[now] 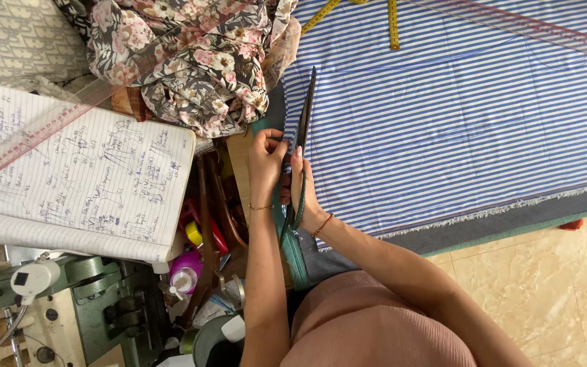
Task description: The person uses large shears to cut a piece of blue and white striped fabric laid out on a work table, following a marked pattern. After cutting the fabric, the person uses a ruler and a piece of chalk to draw lines on the material.
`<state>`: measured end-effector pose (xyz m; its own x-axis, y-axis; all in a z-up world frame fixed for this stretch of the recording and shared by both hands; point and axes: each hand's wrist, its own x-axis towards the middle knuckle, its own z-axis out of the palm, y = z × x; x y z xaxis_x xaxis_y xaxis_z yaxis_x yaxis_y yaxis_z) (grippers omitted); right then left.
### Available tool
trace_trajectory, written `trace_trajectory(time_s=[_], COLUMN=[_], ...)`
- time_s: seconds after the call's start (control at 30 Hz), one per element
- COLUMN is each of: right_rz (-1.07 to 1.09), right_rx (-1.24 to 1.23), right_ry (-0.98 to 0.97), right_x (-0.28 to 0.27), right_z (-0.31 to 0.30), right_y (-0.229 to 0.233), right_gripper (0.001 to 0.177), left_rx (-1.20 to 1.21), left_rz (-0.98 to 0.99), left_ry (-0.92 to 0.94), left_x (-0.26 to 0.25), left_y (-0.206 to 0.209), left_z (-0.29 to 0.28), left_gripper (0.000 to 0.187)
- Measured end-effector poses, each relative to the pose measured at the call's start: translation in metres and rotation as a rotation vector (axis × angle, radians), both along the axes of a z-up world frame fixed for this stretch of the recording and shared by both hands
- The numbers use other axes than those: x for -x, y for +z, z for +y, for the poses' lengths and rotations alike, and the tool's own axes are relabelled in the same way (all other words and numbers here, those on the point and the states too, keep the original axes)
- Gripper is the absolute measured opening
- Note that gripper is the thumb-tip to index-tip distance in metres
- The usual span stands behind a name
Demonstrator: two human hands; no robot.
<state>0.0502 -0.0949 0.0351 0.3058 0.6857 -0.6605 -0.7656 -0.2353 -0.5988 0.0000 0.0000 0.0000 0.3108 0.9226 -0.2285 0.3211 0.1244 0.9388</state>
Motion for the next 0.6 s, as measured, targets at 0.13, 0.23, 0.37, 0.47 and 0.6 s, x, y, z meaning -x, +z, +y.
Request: trace_trajectory(time_s=[0.13, 0.23, 0.37, 0.47, 0.6], right_rz=[0.058, 0.062, 0.054, 0.065, 0.072], right_rx=[0.02, 0.004, 0.013, 0.018, 0.001], right_ry=[-0.02, -0.005, -0.011, -0.011, -0.005], right_x=[-0.001, -0.002, -0.003, -0.007, -0.011], right_z=[-0.001, -0.001, 0.001, 0.003, 0.004], right_y=[-0.007, -0.001, -0.005, -0.003, -0.001], right_gripper=[0.05, 0.05, 0.05, 0.05, 0.049], left_rx=[0.02, 0.033, 0.046, 0.05, 0.059], left_rz=[-0.014, 0.008, -0.001, -0.011, -0.026], left_ry=[-0.005, -0.016, -0.003, 0.008, 0.009], left_x=[0.0, 0.001, 0.0, 0.0, 0.0], left_y=[0.004, 0.012, 0.011, 0.016, 0.017], left_z=[0.001, -0.001, -0.001, -0.002, -0.003], left_gripper=[0.021, 0.021, 0.02, 0.02, 0.02])
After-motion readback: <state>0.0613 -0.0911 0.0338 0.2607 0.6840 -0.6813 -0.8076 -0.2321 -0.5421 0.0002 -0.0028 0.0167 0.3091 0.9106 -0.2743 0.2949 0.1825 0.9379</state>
